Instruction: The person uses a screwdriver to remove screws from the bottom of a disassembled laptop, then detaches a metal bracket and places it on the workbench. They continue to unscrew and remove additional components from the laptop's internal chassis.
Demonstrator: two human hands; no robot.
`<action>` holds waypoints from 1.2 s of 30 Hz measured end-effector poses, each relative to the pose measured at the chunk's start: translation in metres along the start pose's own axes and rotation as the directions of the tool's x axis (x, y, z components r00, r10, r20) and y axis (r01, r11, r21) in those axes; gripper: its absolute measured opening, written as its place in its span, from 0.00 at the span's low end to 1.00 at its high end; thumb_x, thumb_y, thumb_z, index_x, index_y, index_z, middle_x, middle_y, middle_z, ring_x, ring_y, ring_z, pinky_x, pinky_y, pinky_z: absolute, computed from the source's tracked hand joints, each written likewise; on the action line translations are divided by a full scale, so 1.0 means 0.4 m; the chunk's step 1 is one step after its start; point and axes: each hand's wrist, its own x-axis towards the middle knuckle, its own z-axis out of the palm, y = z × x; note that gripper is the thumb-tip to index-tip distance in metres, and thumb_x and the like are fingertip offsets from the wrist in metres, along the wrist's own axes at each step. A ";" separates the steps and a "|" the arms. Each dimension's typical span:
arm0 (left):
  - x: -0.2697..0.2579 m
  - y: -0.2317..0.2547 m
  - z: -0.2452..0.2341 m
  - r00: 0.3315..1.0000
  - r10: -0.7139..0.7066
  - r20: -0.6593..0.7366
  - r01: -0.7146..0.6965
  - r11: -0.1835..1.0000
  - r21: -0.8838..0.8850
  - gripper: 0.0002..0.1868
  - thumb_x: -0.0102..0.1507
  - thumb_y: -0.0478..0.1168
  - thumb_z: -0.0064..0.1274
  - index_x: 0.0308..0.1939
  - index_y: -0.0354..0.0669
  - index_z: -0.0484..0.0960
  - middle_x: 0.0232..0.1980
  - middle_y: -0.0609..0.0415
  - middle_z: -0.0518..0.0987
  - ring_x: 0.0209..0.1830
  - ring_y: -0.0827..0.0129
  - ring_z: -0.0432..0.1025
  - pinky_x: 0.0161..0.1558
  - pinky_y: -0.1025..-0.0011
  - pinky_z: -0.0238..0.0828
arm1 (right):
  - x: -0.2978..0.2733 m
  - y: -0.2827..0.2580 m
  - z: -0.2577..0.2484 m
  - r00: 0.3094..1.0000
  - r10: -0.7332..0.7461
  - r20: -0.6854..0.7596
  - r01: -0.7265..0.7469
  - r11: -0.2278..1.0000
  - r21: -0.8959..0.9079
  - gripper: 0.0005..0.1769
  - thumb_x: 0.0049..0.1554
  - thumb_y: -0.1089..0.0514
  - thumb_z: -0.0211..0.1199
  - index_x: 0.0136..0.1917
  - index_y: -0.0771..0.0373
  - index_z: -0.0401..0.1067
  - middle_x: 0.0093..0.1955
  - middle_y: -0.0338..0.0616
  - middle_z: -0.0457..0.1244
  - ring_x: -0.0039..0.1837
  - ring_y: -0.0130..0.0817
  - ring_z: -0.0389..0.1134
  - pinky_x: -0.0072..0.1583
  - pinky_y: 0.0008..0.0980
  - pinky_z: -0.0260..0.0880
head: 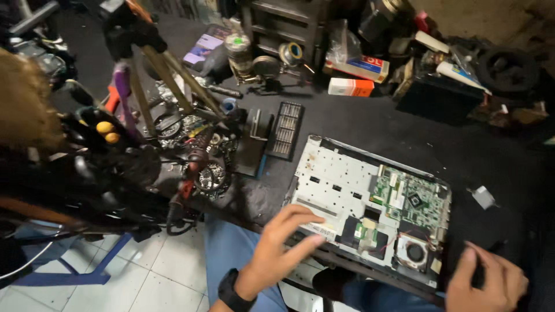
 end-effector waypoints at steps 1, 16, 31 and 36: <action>0.003 -0.024 -0.025 1.000 0.002 -0.007 -0.002 1.000 0.005 0.14 0.67 0.42 0.56 0.53 0.39 0.82 0.50 0.50 0.76 0.52 0.62 0.74 0.57 0.67 0.71 | -0.005 0.000 0.018 1.000 -0.004 -0.002 0.004 1.000 0.008 0.02 0.78 0.73 0.74 0.60 0.72 0.86 0.59 0.61 0.68 0.60 0.60 0.70 0.69 0.54 0.67; 0.020 -0.233 -0.050 0.835 -0.195 -0.515 0.345 0.914 0.213 0.05 0.68 0.39 0.56 0.41 0.41 0.84 0.25 0.62 0.73 0.26 0.82 0.63 0.33 0.77 0.63 | 0.025 -0.029 -0.001 0.967 0.255 0.004 -0.255 0.966 -0.045 0.10 0.73 0.60 0.59 0.56 0.65 0.80 0.54 0.51 0.65 0.55 0.55 0.66 0.60 0.51 0.62; 0.026 -0.217 -0.056 0.821 -0.180 -0.542 0.373 0.888 0.270 0.07 0.69 0.43 0.55 0.39 0.46 0.83 0.24 0.63 0.71 0.25 0.78 0.61 0.31 0.73 0.61 | 0.644 -0.133 0.291 0.905 -0.329 0.269 0.341 0.940 0.004 0.32 0.60 0.61 0.70 0.75 0.66 0.65 0.64 0.59 0.56 0.59 0.62 0.57 0.60 0.60 0.60; 0.031 -0.210 -0.054 0.828 -0.135 -0.544 0.303 0.924 0.233 0.07 0.69 0.41 0.54 0.39 0.44 0.82 0.23 0.63 0.67 0.24 0.78 0.58 0.30 0.72 0.59 | 0.670 -0.073 0.410 0.808 -0.165 0.566 0.269 0.957 -0.105 0.35 0.61 0.53 0.66 0.78 0.63 0.61 0.75 0.66 0.46 0.73 0.70 0.44 0.67 0.78 0.45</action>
